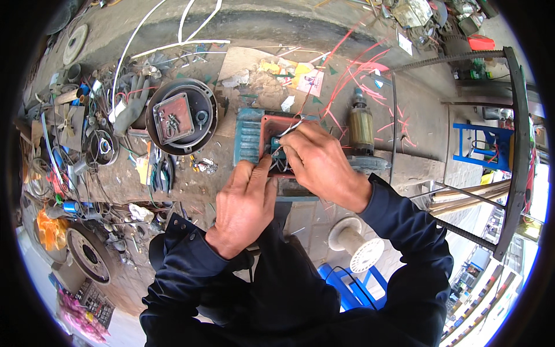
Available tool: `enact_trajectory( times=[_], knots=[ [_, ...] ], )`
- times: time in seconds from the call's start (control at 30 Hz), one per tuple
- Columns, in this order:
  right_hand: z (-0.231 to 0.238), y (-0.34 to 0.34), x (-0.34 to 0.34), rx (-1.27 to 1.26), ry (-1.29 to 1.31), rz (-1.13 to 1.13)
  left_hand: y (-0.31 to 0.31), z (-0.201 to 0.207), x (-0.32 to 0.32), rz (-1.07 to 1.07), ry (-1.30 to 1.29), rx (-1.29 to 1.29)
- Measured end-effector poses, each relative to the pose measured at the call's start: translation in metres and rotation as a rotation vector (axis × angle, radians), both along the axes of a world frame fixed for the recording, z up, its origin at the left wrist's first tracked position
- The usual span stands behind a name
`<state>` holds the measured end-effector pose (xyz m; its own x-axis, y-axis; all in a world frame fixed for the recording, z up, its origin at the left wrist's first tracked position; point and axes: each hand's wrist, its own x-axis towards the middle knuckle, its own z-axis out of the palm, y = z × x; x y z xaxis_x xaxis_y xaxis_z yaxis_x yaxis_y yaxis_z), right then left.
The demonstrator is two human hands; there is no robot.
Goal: The person works on a small green circuit board mounted in a red housing, stripping and twisting wires, then using a multimeter to test connections. They repeatedly adjust wires and probe terminals while seated at a cluttered workbench.
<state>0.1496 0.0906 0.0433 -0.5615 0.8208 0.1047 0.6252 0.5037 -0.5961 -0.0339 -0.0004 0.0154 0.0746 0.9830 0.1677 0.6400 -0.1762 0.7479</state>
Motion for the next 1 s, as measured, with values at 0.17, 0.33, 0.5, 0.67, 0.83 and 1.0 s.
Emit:
enact_trajectory(
  times=[0.17, 0.33, 0.5, 0.67, 0.83, 1.0],
  knots=[
    [0.002, 0.002, 0.005, -0.021, 0.064, 0.013, 0.023, 0.001, -0.012, 0.054, -0.176, -0.128],
    [0.002, 0.009, 0.011, 0.01, 0.173, 0.103, 0.048, 0.001, -0.023, -0.14, -0.256, -0.219],
    [-0.002, 0.009, 0.016, 0.005, 0.231, 0.111, 0.057, 0.003, -0.019, -0.209, -0.163, -0.214],
    [-0.001, 0.004, 0.022, -0.014, 0.244, 0.091, 0.054, 0.002, -0.004, -0.131, -0.024, -0.121],
    [-0.002, 0.002, 0.026, -0.023, 0.232, 0.082, 0.054, 0.0, 0.004, -0.073, 0.053, -0.118],
    [-0.007, 0.002, 0.027, -0.004, 0.255, 0.074, 0.052, -0.002, 0.007, -0.044, 0.068, -0.085]
  ],
)
